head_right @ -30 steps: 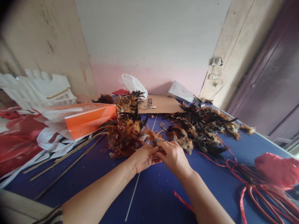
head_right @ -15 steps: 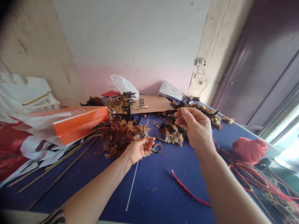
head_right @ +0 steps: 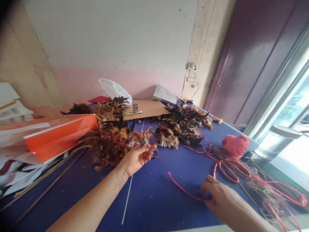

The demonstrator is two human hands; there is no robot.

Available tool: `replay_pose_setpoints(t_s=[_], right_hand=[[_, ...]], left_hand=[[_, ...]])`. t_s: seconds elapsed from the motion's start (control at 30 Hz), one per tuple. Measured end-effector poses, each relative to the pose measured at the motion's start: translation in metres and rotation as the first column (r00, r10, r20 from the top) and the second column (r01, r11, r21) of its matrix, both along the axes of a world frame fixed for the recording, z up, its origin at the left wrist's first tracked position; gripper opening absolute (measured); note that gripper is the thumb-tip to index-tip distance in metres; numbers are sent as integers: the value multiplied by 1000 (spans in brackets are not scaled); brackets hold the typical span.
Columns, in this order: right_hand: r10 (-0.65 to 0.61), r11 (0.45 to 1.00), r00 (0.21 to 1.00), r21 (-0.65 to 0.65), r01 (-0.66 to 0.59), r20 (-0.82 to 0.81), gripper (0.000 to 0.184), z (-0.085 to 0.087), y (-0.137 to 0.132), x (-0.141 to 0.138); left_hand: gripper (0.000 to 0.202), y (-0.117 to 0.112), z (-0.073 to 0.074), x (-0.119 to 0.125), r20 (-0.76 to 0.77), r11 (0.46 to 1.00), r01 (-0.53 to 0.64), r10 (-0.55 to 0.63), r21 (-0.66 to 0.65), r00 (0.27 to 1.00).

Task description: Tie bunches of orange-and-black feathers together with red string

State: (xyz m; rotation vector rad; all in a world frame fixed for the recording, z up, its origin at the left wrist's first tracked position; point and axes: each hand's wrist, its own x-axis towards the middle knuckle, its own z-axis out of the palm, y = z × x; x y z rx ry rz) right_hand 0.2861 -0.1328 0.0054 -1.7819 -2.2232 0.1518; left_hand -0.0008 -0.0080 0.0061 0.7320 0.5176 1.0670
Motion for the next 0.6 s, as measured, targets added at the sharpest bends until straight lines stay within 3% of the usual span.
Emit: replay_pose_setpoints(t_s=[0.1, 0.23, 0.4, 0.5, 0.6], right_hand=[[76, 997, 997, 20, -76, 5, 14, -3, 9, -13], [146, 986, 988, 70, -150, 57, 18, 9, 39, -45], [294, 945, 956, 147, -292, 7, 19, 12, 75, -76], [269, 953, 961, 164, -256, -68, 16, 14, 85, -69], [135, 978, 985, 175, -114, -108, 11, 16, 84, -29]], left_hand=[[12, -9, 4, 6, -53, 991, 96, -92, 90, 994], [19, -20, 8, 11, -167, 948, 253, -222, 193, 961], [22, -23, -1, 15, -334, 921, 323, -241, 219, 911], [20, -18, -9, 16, -345, 941, 300, -232, 158, 909], [17, -13, -12, 14, -212, 969, 239, -220, 66, 952]])
